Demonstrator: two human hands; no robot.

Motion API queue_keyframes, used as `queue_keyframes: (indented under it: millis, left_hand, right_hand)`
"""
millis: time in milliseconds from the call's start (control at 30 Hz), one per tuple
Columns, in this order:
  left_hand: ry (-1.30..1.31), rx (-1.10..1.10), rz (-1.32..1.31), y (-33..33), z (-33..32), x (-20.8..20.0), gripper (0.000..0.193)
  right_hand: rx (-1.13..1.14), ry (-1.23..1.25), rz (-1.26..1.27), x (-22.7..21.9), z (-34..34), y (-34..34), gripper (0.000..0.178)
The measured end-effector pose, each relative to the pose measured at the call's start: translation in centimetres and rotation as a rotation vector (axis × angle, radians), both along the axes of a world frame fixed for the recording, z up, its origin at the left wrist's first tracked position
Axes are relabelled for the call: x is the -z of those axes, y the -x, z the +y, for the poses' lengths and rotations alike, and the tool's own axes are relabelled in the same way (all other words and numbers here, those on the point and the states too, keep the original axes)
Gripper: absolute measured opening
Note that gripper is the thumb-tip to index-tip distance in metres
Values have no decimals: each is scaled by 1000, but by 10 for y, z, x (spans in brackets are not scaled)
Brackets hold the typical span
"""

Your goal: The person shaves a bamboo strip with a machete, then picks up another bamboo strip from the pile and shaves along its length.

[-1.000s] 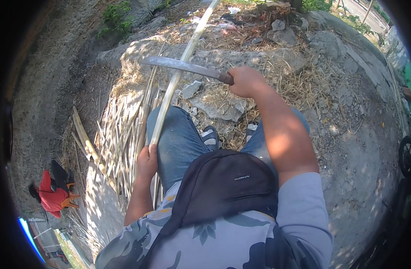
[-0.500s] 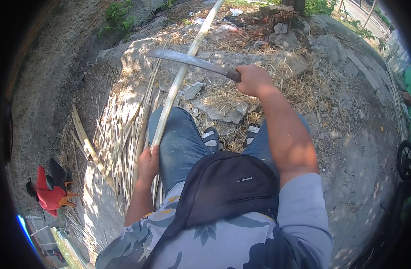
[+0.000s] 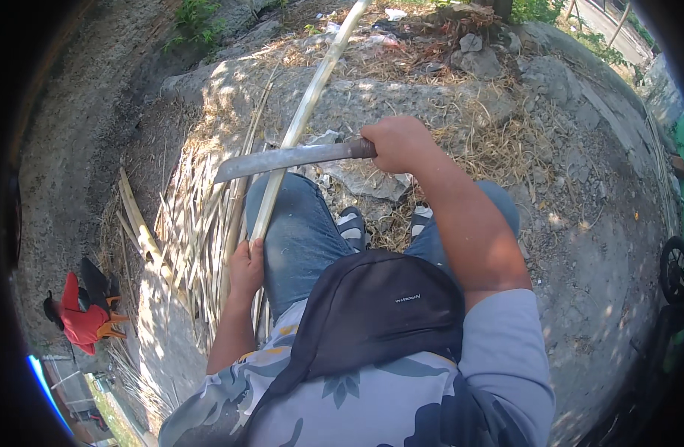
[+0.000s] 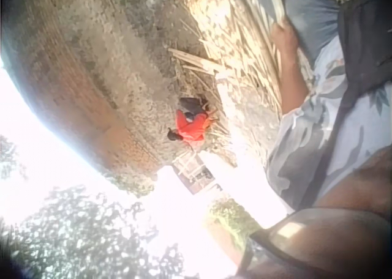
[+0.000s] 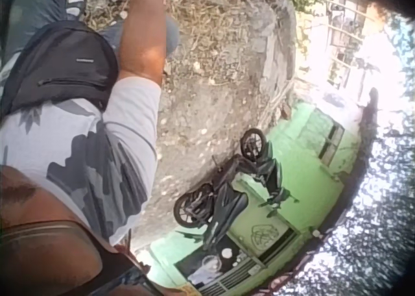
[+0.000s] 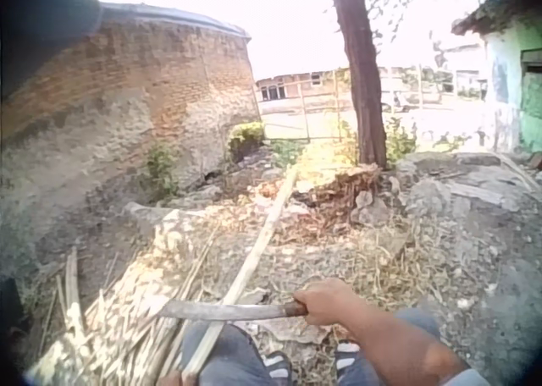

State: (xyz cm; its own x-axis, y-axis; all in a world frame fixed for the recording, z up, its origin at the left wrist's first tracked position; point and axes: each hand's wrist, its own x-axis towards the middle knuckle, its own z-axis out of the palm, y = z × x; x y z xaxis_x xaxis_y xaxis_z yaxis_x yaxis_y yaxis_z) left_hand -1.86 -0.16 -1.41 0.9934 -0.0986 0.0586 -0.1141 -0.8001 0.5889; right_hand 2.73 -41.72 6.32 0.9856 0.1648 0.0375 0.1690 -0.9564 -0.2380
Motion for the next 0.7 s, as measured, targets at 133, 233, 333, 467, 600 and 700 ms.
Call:
queue_keyframes:
  millis: [133, 233, 333, 467, 600, 700]
  left_hand:
    - [10, 9, -2, 0, 3, 3, 54]
    - [3, 6, 22, -1, 3, 4, 54]
    - [41, 14, 14, -2, 5, 7, 55]
    - [19, 2, 34, -1, 3, 2, 56]
    - [0, 30, -12, -1, 4, 3, 55]
    - [23, 30, -26, 0, 3, 4, 54]
  right_hand:
    - [218, -140, -44, 7, -28, -1, 22]
    - [317, -174, -6, 10, -34, -2, 22]
    - [288, -175, -9, 12, -28, 0, 23]
    - [127, -102, 34, 11, -7, 1, 22]
    - [-15, -27, 65, 7, 7, 2, 23]
    - [-48, -27, 39, 2, 6, 3, 22]
